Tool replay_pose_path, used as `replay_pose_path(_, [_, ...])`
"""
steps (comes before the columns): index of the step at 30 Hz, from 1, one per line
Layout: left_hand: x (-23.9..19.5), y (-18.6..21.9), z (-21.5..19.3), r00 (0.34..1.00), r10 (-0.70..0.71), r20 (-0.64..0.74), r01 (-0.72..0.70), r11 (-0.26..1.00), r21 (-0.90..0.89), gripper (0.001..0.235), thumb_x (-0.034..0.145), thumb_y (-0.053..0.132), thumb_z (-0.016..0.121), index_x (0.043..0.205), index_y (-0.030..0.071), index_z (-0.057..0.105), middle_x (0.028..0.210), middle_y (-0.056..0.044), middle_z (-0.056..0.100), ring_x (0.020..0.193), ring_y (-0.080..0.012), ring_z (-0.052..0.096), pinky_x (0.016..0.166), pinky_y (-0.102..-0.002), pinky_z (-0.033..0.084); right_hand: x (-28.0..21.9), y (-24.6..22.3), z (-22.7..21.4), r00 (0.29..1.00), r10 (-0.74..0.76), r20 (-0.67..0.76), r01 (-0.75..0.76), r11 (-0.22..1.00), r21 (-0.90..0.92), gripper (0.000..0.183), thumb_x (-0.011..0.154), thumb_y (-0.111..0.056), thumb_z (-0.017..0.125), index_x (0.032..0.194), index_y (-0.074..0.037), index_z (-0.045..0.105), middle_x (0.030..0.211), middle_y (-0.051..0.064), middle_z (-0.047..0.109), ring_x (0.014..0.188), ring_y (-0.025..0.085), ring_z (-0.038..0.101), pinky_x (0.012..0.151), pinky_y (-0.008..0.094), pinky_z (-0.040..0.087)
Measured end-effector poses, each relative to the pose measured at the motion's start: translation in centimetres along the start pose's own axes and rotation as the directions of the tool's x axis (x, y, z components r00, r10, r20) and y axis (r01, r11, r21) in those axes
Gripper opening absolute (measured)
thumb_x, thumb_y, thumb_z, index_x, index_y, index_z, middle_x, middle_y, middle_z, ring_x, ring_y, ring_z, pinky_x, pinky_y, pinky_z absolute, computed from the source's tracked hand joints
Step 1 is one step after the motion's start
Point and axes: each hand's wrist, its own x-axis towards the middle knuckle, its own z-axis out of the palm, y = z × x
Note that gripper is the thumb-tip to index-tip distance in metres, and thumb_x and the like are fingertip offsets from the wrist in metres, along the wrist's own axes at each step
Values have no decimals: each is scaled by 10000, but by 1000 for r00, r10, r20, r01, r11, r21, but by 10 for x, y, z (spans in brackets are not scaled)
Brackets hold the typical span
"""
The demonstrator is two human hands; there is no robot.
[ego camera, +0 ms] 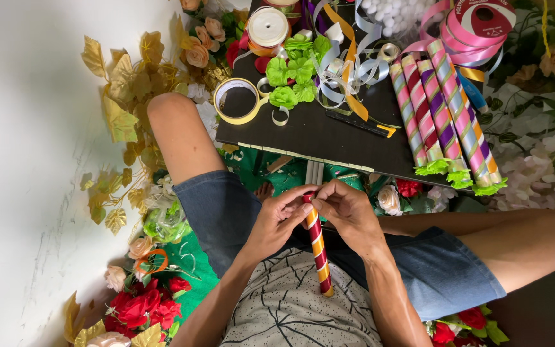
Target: The person wraps a white ribbon around a red and yellow striped stick, securing it with tape. They continue wrapping the ribbon along the length of the stick, adjusting and smoothing it as they go.
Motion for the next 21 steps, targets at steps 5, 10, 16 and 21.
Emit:
replay_pose_path(5, [-3,12,6,999,8,-43,-9,1000,-20,444,1137,89,665,1570,-5,664,1094,-220,815,926,-202,784,785,-369,719,2,-20,3,998,4,-67,-8,998,-65,93,1042,-32,805,1031,35,741,1049,194,837,990,198,793,906,430,696])
replay_pose_path(10, [-12,13,-4,998,-16,-54,11,995,-102,469,1145,105,636,1594,-25,598,1087,-222,813,930,-197,767,803,-347,700,0,-38,-9,898,-13,-439,-126,950,-286,184,1132,-116,711,1026,22,769,745,206,805,623,261,816,667,376,681])
replay_pose_path(16, [-12,9,-12,1000,-16,-15,13,990,-143,424,1162,143,614,1541,-48,620,1107,-255,834,936,-210,783,831,-353,689,0,-22,-29,769,50,-638,-183,972,-145,294,1162,-162,727,1037,91,809,754,279,776,604,335,796,597,460,682])
replay_pose_path(21, [-12,12,-11,1000,14,18,-11,987,-158,417,1174,115,566,1546,-71,595,1125,-242,822,980,-186,753,875,-349,671,11,-10,-21,693,129,-710,-133,990,50,254,1091,-138,788,999,98,807,737,253,776,564,290,787,562,424,696])
